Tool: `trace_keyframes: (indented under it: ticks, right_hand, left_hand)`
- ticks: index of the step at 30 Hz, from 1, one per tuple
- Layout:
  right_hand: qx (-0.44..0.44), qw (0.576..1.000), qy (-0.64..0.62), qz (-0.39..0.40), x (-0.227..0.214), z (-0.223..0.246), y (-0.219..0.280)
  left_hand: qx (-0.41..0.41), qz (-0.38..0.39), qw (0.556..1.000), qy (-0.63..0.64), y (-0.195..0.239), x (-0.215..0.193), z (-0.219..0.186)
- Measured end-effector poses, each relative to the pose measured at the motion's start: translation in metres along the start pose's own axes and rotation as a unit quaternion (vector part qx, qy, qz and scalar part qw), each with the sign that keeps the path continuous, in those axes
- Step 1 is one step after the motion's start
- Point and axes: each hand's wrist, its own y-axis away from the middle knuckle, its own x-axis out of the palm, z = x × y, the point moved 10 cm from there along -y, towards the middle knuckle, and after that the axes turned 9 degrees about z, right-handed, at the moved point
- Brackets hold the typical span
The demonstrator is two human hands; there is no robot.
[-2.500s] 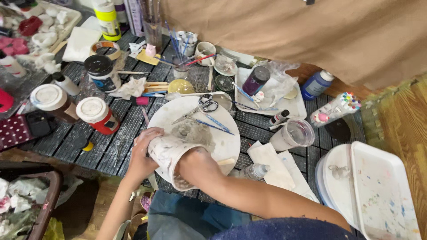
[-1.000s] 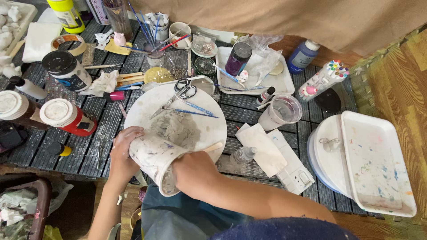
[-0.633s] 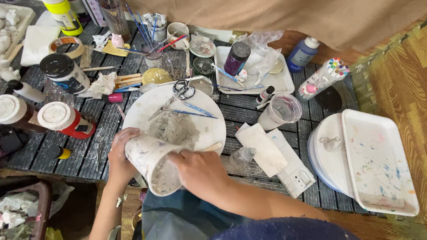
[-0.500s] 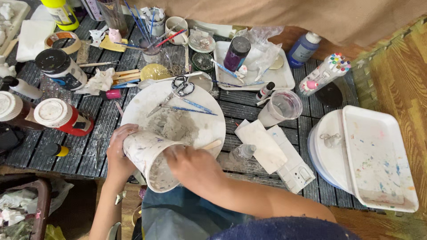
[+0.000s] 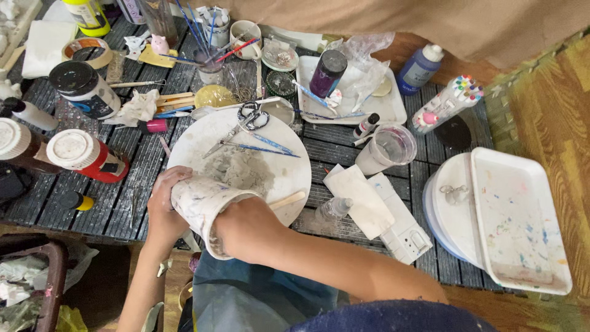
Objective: The person shapes a small piece of gray clay by hand, then uses a paintbrush to apply liquid to its surface. They place the piece on a tray and continue working with a larger mass of clay on a plate, using a wooden stick to scrape and mix material from a plastic cup into the pile.
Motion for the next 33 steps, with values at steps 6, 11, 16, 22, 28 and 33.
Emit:
trace_keyframes:
  ticks: [6, 11, 16, 22, 28, 33]
  right_hand:
    - [0.054, 0.981, -0.183, -0.032, -0.014, -0.014, 0.002]
    - [0.235, 0.943, -0.233, 0.032, -0.013, -0.052, 0.04]
    - [0.242, 0.925, -0.293, -0.019, -0.036, -0.068, 0.089]
    - [0.237, 0.858, -0.438, -0.121, -0.027, -0.094, 0.13]
    - [0.165, 0.953, -0.201, -0.154, -0.038, -0.094, 0.104]
    - [0.261, 0.951, -0.114, -0.123, -0.03, -0.101, 0.098]
  left_hand:
    - [-0.005, -0.007, 1.0, -0.002, 0.0, -0.001, -0.002]
    - [-0.027, -0.021, 0.999, 0.001, 0.002, -0.003, 0.004]
    - [-0.079, -0.033, 0.993, 0.078, 0.012, 0.002, 0.023]
    - [-0.055, -0.109, 0.989, 0.078, 0.03, -0.011, 0.04]
    - [-0.187, -0.196, 0.943, 0.191, 0.068, -0.006, 0.061]
    - [-0.175, -0.215, 0.937, 0.214, 0.064, 0.009, 0.053]
